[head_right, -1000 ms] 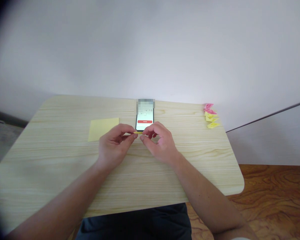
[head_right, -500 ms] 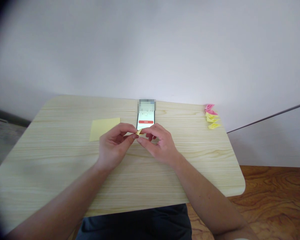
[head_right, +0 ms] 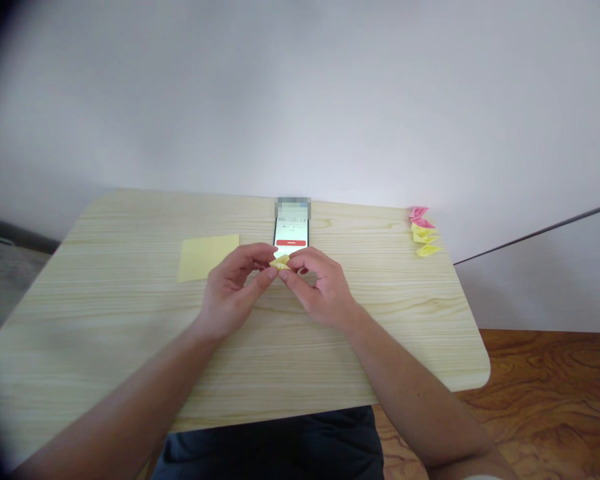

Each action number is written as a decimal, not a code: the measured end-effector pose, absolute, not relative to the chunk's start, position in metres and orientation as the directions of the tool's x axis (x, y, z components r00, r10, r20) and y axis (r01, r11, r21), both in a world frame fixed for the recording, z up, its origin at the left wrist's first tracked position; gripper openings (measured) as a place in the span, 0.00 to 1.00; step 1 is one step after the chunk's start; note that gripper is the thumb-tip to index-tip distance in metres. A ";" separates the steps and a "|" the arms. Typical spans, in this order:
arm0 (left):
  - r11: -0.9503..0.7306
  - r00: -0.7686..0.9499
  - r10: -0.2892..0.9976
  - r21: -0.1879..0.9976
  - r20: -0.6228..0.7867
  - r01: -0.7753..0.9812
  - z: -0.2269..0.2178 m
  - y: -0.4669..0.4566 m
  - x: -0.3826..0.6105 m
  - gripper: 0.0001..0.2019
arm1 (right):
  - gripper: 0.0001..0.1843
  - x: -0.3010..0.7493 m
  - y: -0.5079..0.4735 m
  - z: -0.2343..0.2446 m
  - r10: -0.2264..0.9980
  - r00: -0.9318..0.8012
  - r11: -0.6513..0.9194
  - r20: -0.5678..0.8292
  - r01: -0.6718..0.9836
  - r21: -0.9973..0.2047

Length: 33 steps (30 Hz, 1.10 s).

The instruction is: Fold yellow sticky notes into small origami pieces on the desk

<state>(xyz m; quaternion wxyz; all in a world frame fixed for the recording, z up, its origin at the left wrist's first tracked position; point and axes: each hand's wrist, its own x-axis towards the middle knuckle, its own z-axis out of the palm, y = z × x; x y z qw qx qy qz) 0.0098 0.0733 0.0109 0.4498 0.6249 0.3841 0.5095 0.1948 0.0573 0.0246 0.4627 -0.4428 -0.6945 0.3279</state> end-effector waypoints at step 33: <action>-0.049 0.254 0.964 0.990 0.081 -0.130 0.015 0.076 0.006 0.03 | 0.07 0.197 0.057 0.024 0.877 -0.219 0.481 0.428 0.404 -0.778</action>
